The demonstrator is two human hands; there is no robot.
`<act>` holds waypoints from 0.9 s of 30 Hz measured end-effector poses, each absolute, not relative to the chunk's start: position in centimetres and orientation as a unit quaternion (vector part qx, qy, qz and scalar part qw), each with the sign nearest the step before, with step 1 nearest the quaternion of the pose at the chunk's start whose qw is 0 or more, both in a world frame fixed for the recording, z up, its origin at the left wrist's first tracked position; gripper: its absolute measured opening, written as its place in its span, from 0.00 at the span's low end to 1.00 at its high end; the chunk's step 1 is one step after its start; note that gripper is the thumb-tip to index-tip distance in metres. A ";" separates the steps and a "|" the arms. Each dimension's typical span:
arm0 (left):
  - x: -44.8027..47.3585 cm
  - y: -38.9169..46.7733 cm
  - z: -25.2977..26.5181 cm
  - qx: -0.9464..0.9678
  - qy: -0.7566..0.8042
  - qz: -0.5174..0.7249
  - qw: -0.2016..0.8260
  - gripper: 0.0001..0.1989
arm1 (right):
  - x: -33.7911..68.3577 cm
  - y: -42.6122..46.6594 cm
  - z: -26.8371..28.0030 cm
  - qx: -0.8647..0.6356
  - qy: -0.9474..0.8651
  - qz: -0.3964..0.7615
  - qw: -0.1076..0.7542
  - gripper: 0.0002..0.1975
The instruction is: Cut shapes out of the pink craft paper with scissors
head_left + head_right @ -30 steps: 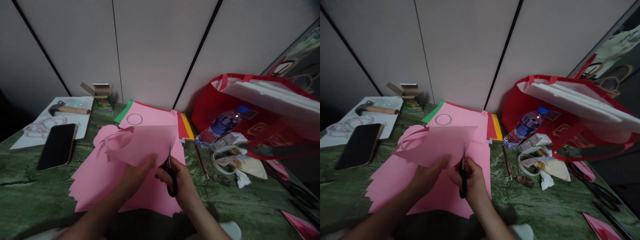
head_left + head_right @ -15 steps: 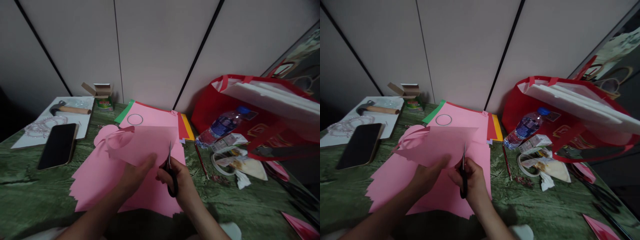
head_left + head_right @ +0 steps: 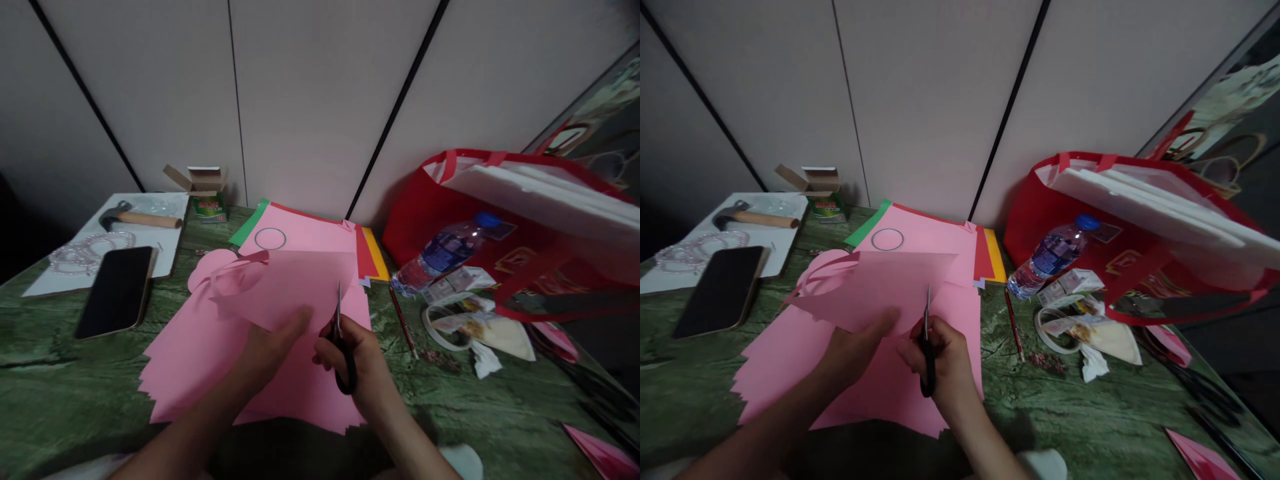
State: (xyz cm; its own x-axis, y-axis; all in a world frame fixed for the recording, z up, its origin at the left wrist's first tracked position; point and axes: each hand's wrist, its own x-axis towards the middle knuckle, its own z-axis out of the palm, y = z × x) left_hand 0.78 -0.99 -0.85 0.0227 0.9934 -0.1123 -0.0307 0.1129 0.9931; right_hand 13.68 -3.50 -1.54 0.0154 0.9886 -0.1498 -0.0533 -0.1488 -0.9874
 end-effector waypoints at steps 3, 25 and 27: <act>0.7 -0.9 -0.9 0.465 0.501 0.485 0.545 0.06 | 13.6 -3.5 -1.5 -0.529 -0.441 0.543 0.480 0.11; 0.9 -1.5 0.9 0.458 0.507 0.463 0.565 0.09 | 13.2 -3.9 -2.1 -0.494 -0.427 0.578 0.490 0.15; 0.9 -1.4 1.3 0.457 0.531 0.458 0.548 0.09 | 13.3 -3.8 -2.2 -0.485 -0.437 0.579 0.489 0.15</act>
State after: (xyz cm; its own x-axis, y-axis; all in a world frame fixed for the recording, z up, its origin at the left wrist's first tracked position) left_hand 0.89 -1.43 1.29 0.0183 0.9864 -0.1630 -0.0161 0.1633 0.9864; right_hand 13.30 -3.82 -2.21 -0.0520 0.9896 -0.1341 -0.1428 -0.1403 -0.9798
